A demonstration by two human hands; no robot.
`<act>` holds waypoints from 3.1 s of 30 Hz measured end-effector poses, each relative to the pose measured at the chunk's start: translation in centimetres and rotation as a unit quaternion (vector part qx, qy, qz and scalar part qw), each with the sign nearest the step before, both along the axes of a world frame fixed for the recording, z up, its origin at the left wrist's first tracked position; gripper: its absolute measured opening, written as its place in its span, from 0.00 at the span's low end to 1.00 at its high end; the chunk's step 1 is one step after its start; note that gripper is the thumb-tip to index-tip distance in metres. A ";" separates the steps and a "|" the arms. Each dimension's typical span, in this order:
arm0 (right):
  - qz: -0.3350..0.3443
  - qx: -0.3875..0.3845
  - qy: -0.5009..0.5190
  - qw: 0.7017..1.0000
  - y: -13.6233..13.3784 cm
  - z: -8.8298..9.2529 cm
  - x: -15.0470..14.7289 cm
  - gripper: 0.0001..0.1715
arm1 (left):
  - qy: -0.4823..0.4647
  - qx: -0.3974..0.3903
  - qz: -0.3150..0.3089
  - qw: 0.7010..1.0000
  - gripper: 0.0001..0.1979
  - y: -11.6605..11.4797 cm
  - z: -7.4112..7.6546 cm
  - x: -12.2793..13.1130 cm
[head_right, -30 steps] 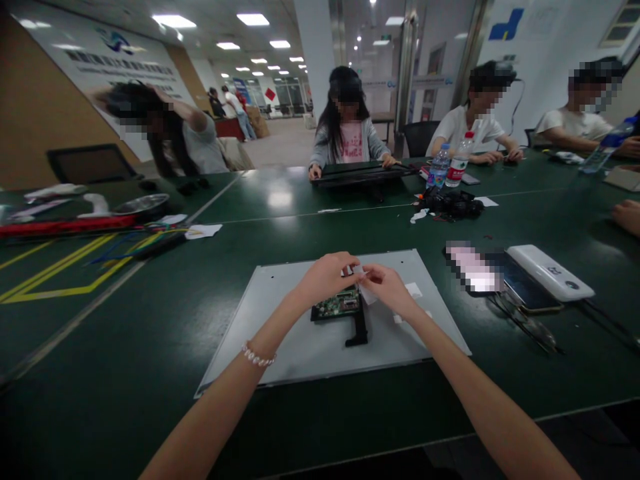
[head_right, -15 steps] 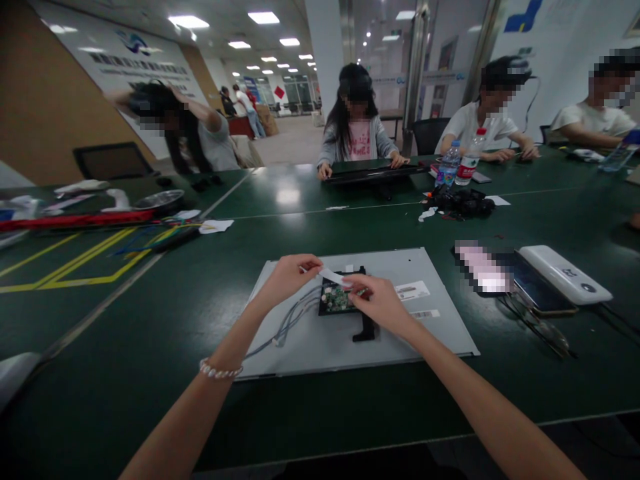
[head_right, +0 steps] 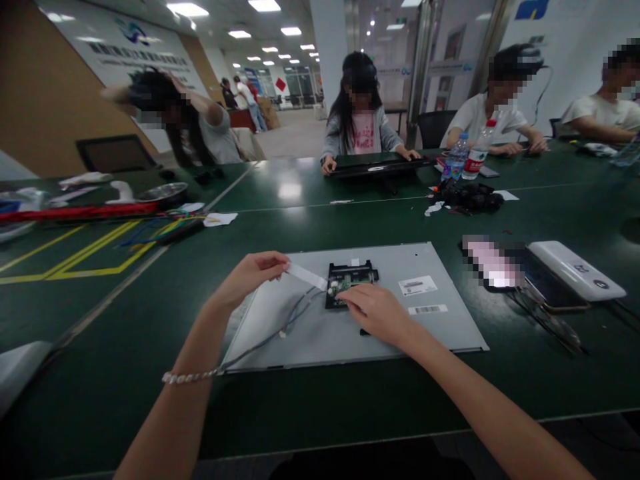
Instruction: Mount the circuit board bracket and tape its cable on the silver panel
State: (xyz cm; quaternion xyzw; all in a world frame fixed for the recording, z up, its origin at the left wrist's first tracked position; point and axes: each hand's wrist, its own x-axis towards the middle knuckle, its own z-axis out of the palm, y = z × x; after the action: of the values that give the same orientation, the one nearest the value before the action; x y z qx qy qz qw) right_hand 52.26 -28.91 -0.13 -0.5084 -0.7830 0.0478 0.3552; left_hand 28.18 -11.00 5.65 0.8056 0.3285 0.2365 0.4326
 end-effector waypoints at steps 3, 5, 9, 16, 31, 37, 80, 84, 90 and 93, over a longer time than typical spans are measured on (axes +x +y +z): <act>-0.005 0.002 0.010 1.000 0.0 -0.1 0.0 0.18 | 0.026 -0.017 -0.030 0.999 0.12 0.0 0.2 -0.7; -0.004 0.004 0.017 1.000 -0.1 0.0 -0.2 0.19 | 0.060 -0.032 -0.060 0.996 0.12 0.2 -0.1 -0.9; 0.015 -0.005 -0.015 1.000 -0.2 0.5 -0.9 0.21 | 0.136 -0.025 -0.103 0.985 0.12 0.8 -1.0 -1.0; 0.063 -0.033 -0.106 0.992 0.1 0.3 -2.4 0.25 | 0.182 -0.025 -0.135 0.974 0.13 1.1 -2.1 -1.0; 0.098 -0.036 -0.197 0.975 -0.1 0.0 -4.4 0.26 | 0.201 -0.009 -0.137 0.970 0.13 1.5 -3.1 -1.0; 0.115 -0.038 -0.174 0.977 -0.1 -0.1 -4.4 0.26 | 0.216 0.028 -0.125 0.968 0.11 1.4 -3.3 -0.6; 0.115 -0.086 -0.197 0.970 -0.2 0.7 -4.8 0.28 | 0.367 0.156 -0.132 0.907 0.13 -1.8 -1.5 1.1; 0.118 -0.095 -0.195 0.969 -0.2 0.6 -4.8 0.29 | 0.350 0.135 -0.136 0.917 0.12 -1.4 -2.0 0.9; 0.126 -0.098 -0.196 0.968 -0.1 0.6 -4.8 0.28 | 0.338 0.105 -0.141 0.925 0.18 -1.4 -2.3 0.7; 0.128 -0.102 -0.192 0.968 -0.2 0.8 -4.8 0.28 | 0.341 0.104 -0.135 0.924 0.16 -1.4 -2.7 0.8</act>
State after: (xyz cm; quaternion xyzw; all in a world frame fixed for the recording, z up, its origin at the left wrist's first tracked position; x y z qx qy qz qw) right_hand 47.48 -29.13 0.71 -0.4372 -0.8859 0.0745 0.1356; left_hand 29.01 -12.40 3.00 0.9148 0.3179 -0.0805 0.2357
